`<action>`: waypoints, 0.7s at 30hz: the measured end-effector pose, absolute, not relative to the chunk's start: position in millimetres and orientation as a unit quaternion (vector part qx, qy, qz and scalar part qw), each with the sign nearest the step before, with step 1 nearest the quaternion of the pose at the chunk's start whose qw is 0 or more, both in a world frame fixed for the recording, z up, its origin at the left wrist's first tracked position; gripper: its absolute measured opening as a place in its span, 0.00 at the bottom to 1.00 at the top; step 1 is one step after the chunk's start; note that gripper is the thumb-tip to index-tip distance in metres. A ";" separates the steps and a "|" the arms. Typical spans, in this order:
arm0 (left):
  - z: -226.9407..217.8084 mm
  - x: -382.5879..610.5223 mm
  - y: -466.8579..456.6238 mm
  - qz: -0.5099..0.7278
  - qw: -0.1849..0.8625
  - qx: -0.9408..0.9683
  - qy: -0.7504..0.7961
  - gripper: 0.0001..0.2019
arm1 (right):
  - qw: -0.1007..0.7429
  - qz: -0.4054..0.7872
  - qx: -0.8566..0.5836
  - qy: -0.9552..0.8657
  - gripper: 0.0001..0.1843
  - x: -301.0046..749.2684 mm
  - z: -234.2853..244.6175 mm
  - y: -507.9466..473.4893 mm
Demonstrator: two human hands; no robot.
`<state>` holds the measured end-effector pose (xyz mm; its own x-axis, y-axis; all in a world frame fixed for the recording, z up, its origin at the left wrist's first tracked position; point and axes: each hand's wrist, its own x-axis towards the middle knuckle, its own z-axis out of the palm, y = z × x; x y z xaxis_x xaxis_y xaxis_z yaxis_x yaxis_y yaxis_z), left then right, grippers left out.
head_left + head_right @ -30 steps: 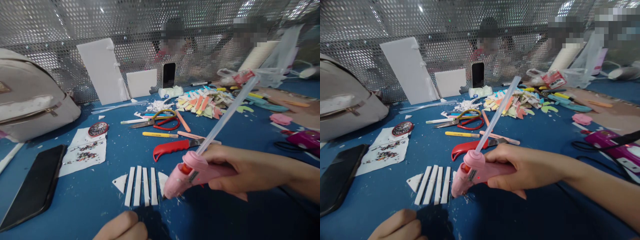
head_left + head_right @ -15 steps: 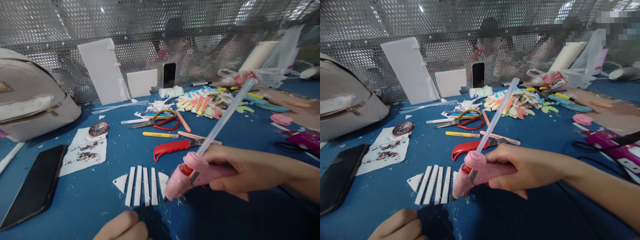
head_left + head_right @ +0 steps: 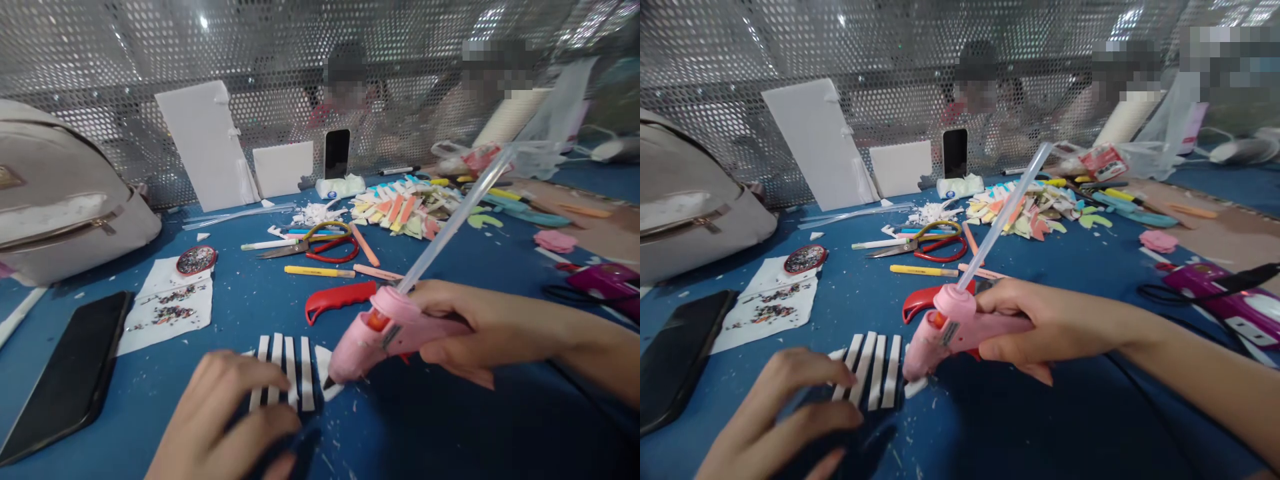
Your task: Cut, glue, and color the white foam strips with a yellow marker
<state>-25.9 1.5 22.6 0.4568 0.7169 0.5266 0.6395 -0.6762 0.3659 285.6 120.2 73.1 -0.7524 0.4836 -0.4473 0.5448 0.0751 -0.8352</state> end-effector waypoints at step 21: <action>24.2 -27.2 5.4 0.350 0.099 0.783 0.504 0.13 | -0.208 -0.235 0.595 0.739 0.30 385.3 65.4 139.1</action>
